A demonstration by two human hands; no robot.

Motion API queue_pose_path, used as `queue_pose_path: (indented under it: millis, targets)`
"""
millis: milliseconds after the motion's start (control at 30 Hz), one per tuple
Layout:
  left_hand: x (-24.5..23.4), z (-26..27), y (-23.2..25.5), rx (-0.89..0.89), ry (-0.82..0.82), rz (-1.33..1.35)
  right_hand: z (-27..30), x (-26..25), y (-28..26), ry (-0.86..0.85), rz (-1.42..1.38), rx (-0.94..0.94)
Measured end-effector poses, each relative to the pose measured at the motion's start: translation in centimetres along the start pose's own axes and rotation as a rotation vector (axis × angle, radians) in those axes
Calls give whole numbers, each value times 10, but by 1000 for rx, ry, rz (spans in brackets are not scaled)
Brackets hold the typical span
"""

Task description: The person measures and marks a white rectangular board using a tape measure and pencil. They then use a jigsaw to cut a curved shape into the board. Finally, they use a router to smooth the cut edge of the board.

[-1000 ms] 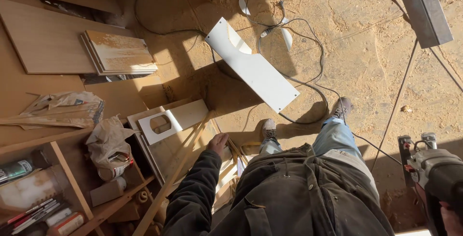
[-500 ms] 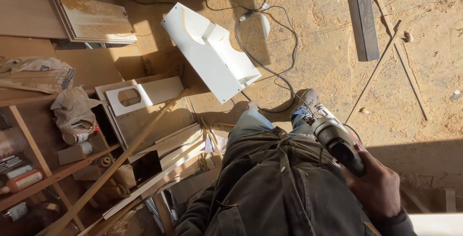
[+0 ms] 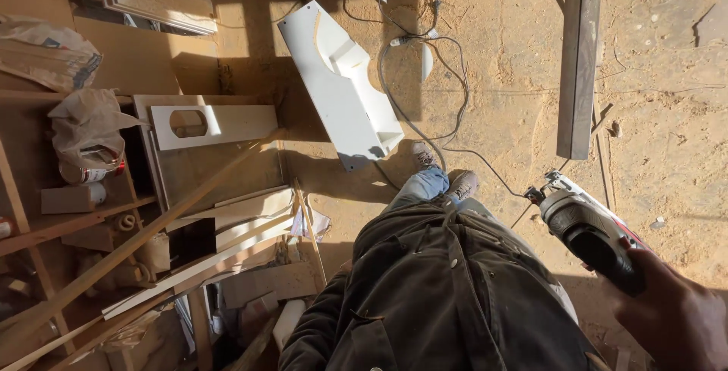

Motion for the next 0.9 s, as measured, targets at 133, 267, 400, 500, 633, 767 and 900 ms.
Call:
queue_pose_path:
  millis: [133,267,400,500,633,767,900]
  targets:
    - [-4,-44,16,103,-9,104,-32,9,10,59,-304,-111]
    - [-50,-77,38,45,337,175,-47,-27,0,126,-789,135]
    - [-127,-59,156,69,372,236,-60,-82,-47,195,-751,170]
    - [-185,-16,297,124,368,260,-77,-132,-84,372,-954,38]
    - [-229,57,441,216,325,263,-135,-172,-105,356,-1233,14]
    - [-262,134,491,250,344,279,-219,-213,-139,310,-1576,-179]
    - [-269,152,465,251,376,318,-343,-240,-158,218,-1795,-174]
Point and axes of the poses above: each hand's wrist, its own z-axis away from the middle knuckle, its own x-axis out of the palm, y = z × x, the point moved 8 cm from there along -z, towards the middle knuckle, and after that the axes turned 3 degrees about x, right-handed, at the moved point
